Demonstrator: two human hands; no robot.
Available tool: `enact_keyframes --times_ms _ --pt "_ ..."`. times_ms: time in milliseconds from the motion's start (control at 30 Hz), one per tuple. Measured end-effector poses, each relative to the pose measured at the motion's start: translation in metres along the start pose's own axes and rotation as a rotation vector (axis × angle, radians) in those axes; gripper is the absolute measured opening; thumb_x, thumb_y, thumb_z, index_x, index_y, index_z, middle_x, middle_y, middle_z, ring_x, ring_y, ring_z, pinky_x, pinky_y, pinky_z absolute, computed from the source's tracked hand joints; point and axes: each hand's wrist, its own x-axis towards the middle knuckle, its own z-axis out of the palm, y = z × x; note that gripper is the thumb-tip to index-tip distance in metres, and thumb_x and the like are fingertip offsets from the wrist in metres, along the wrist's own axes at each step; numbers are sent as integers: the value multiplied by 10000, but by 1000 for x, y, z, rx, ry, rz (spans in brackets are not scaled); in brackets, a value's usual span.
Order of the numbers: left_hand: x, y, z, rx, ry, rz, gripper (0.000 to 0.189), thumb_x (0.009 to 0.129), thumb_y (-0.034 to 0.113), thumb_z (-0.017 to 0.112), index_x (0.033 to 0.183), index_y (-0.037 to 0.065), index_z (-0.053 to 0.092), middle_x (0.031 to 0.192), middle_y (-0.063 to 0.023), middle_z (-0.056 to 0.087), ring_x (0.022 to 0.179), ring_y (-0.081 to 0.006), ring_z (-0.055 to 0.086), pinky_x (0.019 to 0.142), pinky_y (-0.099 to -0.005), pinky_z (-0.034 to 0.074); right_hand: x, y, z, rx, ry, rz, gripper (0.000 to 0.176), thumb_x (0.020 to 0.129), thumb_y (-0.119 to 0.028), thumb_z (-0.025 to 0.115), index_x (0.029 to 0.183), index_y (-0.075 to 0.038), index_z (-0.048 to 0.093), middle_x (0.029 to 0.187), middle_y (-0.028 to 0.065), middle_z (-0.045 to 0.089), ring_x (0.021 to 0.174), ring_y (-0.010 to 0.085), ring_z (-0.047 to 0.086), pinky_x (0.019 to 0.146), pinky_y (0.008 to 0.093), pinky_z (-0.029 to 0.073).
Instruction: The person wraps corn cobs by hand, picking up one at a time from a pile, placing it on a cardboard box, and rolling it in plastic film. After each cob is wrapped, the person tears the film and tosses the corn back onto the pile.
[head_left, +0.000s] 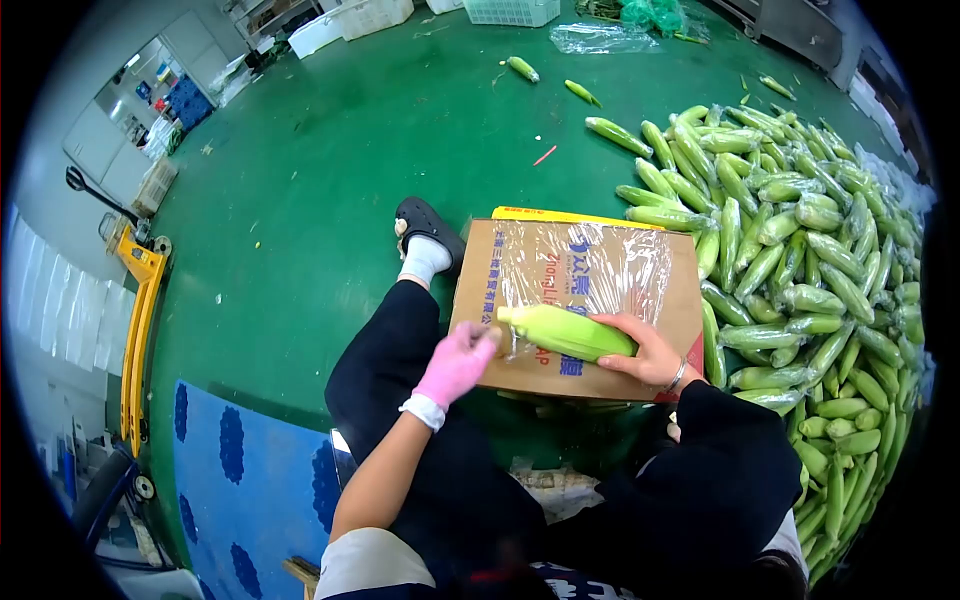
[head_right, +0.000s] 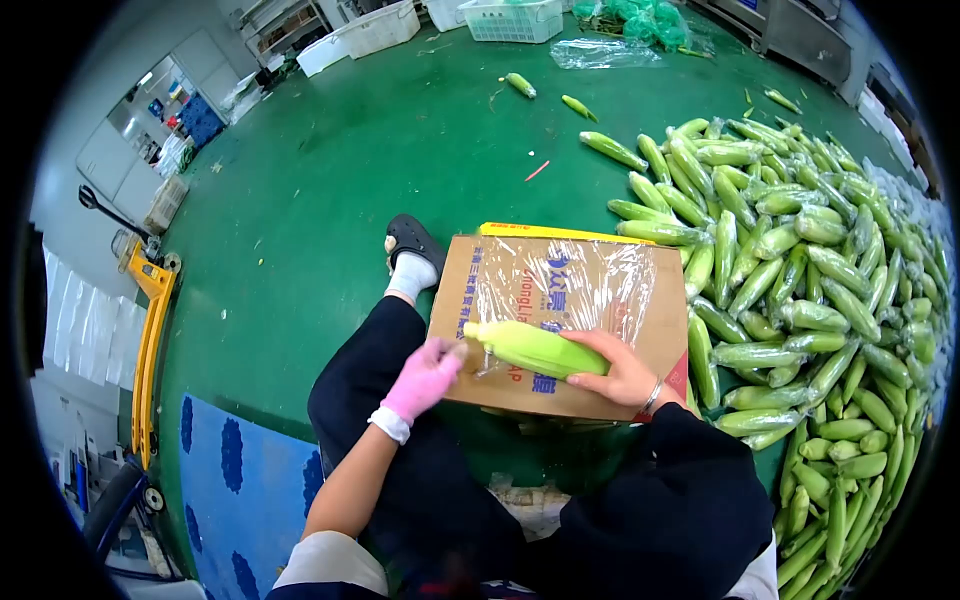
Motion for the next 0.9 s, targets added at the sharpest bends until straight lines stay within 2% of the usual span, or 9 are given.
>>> enact_keyframes --times_ms 133,200,367,433,633,733,767,833,900 --pt "-14 8 14 519 -1 208 672 838 585 661 1086 -31 554 942 -197 655 838 -315 663 745 -385 529 2 8 9 208 113 130 583 874 -182 718 1394 -72 480 1304 132 560 1225 265 529 1049 358 395" --pt "-10 20 27 871 56 310 477 872 461 649 941 -8 590 858 -194 654 791 -343 661 689 -422 521 1 9 7 156 115 98 582 877 -187 715 1395 -71 477 1313 133 555 1226 264 528 1049 358 395" --pt "10 -3 26 854 75 376 245 883 288 603 828 50 620 689 -161 646 731 -361 656 668 -470 506 -7 19 16 152 231 84 602 869 -217 721 1402 -82 476 1255 165 563 1180 301 546 1026 376 409" --pt "-2 -5 2 718 58 282 266 882 268 592 837 10 638 727 -185 658 753 -374 650 663 -457 506 -10 8 10 7 164 95 612 859 -211 725 1406 -93 477 1212 169 561 1141 322 549 1005 387 419" --pt "-12 39 -30 -335 8 -172 229 921 144 541 846 -37 658 719 -91 673 534 -155 595 530 -272 491 -8 -10 2 -221 -52 1 657 829 -228 744 1423 -144 475 1145 172 539 1079 362 532 955 419 438" --pt "5 42 43 -607 210 200 250 989 151 526 899 -42 658 754 -70 675 682 -134 631 681 -260 517 2 -10 -3 -222 -156 43 661 838 -263 736 1428 -131 469 1131 166 538 1066 365 526 953 414 436" --pt "17 21 59 -435 144 276 195 959 157 576 999 -4 678 954 -103 702 874 -186 644 808 -323 503 6 -3 -8 -219 -142 64 661 838 -263 736 1428 -131 469 1131 166 538 1066 365 526 953 414 436" --pt "29 27 64 361 134 916 333 873 267 687 1127 54 654 1094 -113 659 1000 -255 599 901 -387 457 12 12 -17 -504 -84 -103 683 832 -286 739 1434 -118 462 1087 168 537 1000 361 537 921 403 445" --pt "22 54 68 558 78 886 457 810 323 728 1175 68 624 1103 -126 643 1023 -282 581 924 -406 438 4 10 -14 -573 76 -154 623 826 -317 743 1356 -82 513 1069 172 523 987 348 522 904 409 437"
